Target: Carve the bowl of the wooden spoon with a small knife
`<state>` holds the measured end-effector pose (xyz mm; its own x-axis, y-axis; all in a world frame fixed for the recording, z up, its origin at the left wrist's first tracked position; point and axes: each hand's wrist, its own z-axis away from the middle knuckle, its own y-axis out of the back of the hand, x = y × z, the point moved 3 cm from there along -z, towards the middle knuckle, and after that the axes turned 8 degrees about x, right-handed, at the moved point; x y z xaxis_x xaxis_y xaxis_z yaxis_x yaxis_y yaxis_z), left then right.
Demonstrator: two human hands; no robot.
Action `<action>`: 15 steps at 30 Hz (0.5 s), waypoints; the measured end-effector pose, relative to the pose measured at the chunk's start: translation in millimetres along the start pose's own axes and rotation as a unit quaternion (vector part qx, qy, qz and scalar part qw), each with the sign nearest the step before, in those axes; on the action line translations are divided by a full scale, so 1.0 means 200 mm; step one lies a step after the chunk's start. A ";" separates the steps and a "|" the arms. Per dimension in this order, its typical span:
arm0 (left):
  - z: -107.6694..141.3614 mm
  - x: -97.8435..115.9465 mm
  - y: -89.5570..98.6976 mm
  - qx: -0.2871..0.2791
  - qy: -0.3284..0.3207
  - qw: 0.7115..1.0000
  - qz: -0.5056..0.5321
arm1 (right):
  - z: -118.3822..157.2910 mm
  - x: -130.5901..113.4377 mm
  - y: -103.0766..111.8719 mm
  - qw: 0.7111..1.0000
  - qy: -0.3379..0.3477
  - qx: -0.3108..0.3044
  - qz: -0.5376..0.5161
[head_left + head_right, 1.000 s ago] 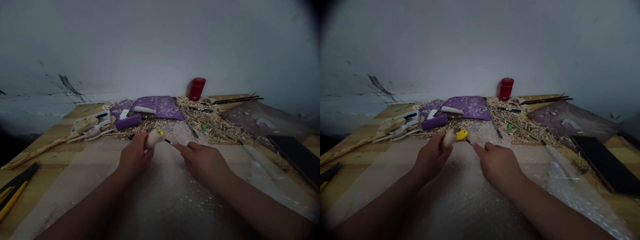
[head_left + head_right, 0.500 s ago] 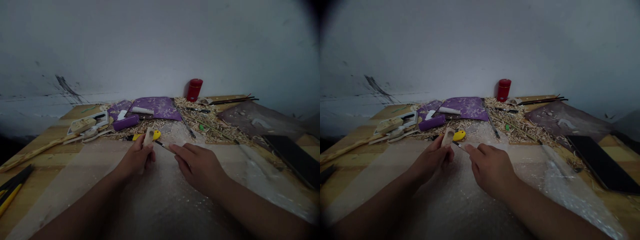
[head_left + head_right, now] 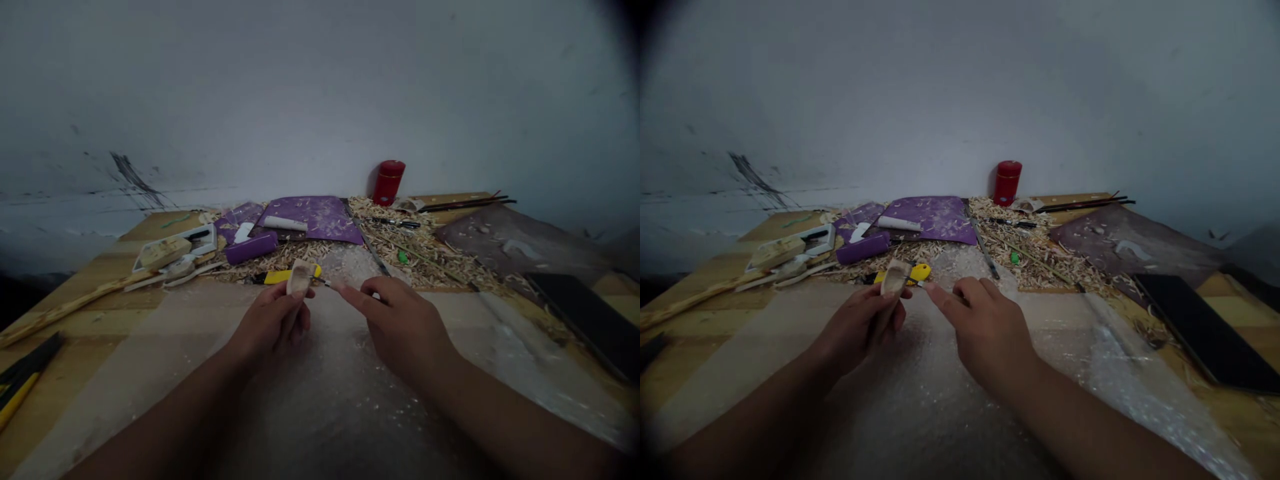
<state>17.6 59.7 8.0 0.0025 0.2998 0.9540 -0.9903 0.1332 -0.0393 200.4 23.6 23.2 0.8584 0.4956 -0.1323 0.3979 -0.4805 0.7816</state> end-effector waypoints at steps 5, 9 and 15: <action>0.01 0.00 -0.01 0.006 0.005 1.000 0.011 | 0.00 -0.01 0.00 1.000 0.001 0.005 -0.030; 0.02 0.01 -0.01 -0.010 -0.013 0.999 0.029 | 0.00 -0.03 0.00 0.997 -0.002 -0.009 -0.083; 0.05 0.02 -0.01 -0.042 -0.007 0.997 0.071 | -0.02 -0.03 0.04 0.973 -0.062 -0.002 -0.222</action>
<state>18.5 51.7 13.7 -0.1391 0.3088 0.9409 -0.9652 0.1700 -0.1985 197.2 18.7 32.3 0.6348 0.5629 -0.5293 0.7373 -0.2366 0.6327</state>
